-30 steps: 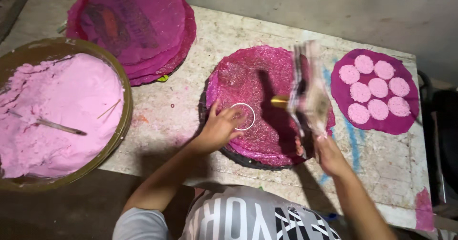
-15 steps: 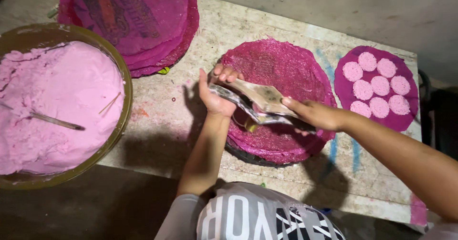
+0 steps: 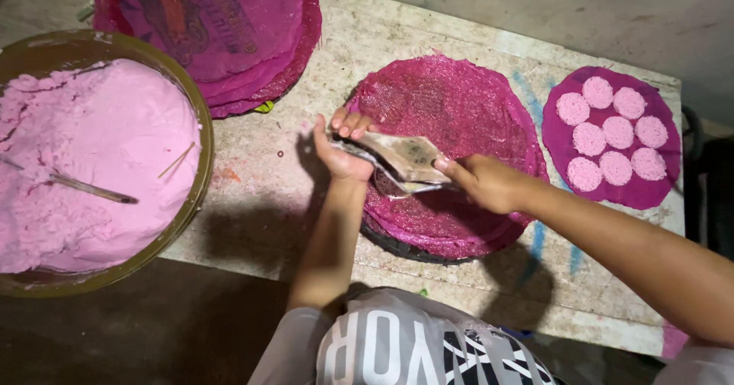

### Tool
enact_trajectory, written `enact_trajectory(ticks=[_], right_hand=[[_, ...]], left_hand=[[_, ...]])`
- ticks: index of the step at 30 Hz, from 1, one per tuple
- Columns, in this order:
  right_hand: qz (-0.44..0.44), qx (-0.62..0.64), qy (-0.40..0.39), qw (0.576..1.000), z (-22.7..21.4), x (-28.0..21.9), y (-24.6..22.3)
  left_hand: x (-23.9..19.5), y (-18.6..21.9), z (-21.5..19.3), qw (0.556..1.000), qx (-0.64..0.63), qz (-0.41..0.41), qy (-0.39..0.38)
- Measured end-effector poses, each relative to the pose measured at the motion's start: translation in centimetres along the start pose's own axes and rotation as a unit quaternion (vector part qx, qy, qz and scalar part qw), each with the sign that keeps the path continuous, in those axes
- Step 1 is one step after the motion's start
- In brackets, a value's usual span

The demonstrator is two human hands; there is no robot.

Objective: The person scoops pink dough from a bowl and uses a manual press to form round discs on a purple mat. They repeat this process, arranging the discs in rows.

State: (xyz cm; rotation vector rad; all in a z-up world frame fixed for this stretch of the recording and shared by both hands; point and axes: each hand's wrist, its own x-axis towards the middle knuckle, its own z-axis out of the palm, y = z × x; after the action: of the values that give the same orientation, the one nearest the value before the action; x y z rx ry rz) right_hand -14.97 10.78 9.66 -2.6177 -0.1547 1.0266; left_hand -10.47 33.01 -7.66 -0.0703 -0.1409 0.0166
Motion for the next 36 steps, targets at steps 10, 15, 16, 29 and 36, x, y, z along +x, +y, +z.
enact_trajectory(ticks=[10, 15, 16, 29, 36], right_hand=[[-0.065, -0.025, 0.159, 0.985, 0.9, 0.7, 0.2], [-0.112, 0.030, 0.143, 0.983, 2.9, 2.1, 0.0], [-0.119, 0.041, 0.133, 0.983, 3.1, 2.1, 0.1], [-0.068, 0.014, 0.167, 0.984, 1.8, 1.7, 1.2], [-0.068, 0.002, 0.174, 0.982, 2.0, 2.8, 2.1]], left_hand=[[3.8, 0.3, 1.8, 0.999, 0.037, -0.030, 0.007], [3.2, 2.2, 2.6, 0.995, 0.092, -0.014, 0.028], [2.8, 2.3, 2.5, 0.994, 0.100, -0.011, 0.047], [4.6, -0.4, 2.9, 0.986, 0.082, -0.014, 0.146], [4.9, -1.0, 3.6, 0.979, 0.114, -0.003, 0.170]])
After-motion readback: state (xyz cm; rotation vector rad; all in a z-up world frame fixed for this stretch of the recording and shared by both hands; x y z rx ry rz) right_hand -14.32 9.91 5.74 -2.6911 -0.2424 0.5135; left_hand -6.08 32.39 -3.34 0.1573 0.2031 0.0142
